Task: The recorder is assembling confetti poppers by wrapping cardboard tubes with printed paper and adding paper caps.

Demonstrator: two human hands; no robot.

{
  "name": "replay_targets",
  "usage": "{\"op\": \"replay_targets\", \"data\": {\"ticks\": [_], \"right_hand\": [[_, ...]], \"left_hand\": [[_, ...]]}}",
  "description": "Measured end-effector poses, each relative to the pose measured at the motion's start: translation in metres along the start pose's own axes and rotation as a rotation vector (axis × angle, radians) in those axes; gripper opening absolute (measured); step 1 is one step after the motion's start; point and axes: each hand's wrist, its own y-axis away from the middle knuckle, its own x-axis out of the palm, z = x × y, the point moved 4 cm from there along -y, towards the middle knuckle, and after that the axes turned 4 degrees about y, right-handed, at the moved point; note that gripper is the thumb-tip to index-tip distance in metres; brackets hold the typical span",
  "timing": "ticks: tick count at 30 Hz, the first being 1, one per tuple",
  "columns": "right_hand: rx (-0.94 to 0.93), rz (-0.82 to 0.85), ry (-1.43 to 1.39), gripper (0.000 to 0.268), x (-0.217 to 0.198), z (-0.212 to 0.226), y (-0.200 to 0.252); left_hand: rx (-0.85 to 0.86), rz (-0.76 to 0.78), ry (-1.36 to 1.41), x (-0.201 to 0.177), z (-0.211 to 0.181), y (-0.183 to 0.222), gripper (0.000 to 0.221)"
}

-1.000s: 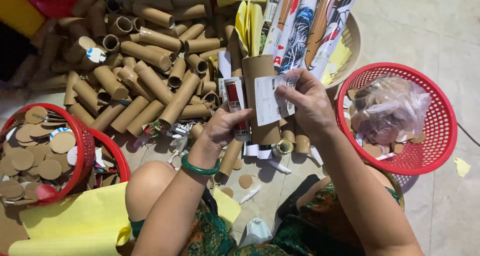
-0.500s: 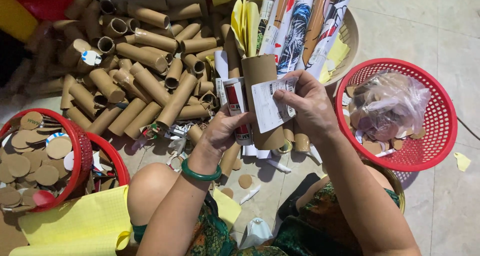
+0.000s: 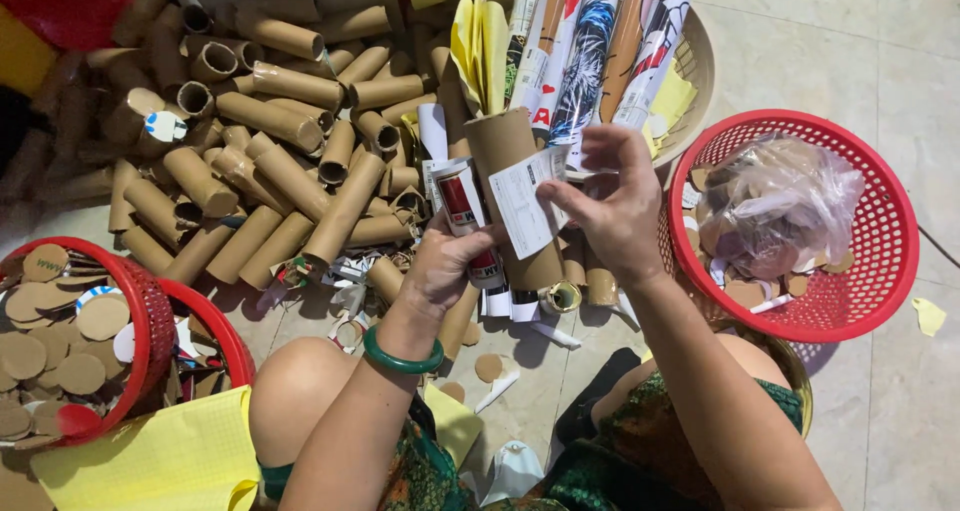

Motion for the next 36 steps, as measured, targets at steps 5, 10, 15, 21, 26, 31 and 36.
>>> {"op": "replay_targets", "data": {"ticks": [5, 10, 15, 21, 26, 31, 36], "right_hand": [[-0.109, 0.073, 0.216, 0.039, 0.015, -0.004, 0.009], [0.030, 0.103, -0.040, 0.041, 0.025, -0.008, 0.010], [0.103, 0.123, -0.095, 0.039, 0.026, -0.017, 0.010], [0.171, 0.180, -0.130, 0.038, 0.030, -0.019, 0.017], [0.260, 0.257, -0.195, 0.042, 0.038, -0.023, 0.019], [0.190, 0.296, -0.058, 0.057, 0.033, -0.019, 0.012], [-0.158, 0.334, 0.350, 0.061, 0.039, -0.012, 0.015]], "left_hand": [[0.071, -0.032, -0.108, 0.010, -0.007, 0.000, 0.046], [0.097, -0.084, -0.193, 0.016, -0.008, 0.002, 0.048], [0.087, -0.088, -0.387, 0.018, -0.014, 0.006, 0.047], [0.124, -0.071, -0.524, 0.017, -0.012, 0.008, 0.044], [0.208, -0.078, -0.767, 0.023, -0.022, 0.013, 0.039], [0.277, -0.260, -0.706, 0.020, -0.057, 0.017, 0.045], [0.300, -0.121, -0.570, 0.033, -0.065, 0.026, 0.058]]}}
